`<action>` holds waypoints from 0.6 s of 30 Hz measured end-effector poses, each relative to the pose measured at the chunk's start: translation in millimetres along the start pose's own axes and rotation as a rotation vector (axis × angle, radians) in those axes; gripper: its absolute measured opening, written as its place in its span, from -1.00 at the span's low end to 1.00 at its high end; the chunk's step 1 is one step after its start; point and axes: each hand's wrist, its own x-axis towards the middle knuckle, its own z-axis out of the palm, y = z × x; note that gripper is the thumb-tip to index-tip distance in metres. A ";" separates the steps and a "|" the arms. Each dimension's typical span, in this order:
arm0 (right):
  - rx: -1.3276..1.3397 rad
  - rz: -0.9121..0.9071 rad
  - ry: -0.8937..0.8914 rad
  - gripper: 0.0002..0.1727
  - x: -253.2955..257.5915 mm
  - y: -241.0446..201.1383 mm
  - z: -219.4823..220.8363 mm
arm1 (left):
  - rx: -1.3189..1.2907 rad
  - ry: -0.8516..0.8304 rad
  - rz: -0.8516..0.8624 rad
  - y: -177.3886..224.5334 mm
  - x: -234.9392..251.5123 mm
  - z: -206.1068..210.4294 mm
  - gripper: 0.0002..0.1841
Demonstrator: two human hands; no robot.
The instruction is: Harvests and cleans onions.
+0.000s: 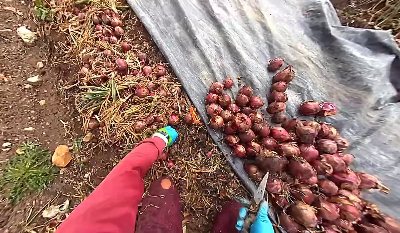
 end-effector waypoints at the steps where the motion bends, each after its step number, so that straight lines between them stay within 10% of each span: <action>1: -0.026 0.043 -0.003 -0.10 0.0 8.5 9.8 | 0.061 -0.020 0.056 -1.4 -6.2 -1.2 -0.67; 5: -0.124 0.183 -0.084 -0.05 4.7 28.2 60.9 | 0.223 -0.462 0.011 11.6 -66.6 -68.3 -0.52; 9: -0.239 0.122 -0.247 -0.01 31.7 24.6 112.4 | -0.194 -0.090 0.100 -51.9 -44.4 -4.0 -0.41; 18: -0.428 -0.089 -0.675 -0.18 16.0 -11.7 197.9 | -0.899 0.079 -0.057 28.9 -175.5 -27.8 -0.17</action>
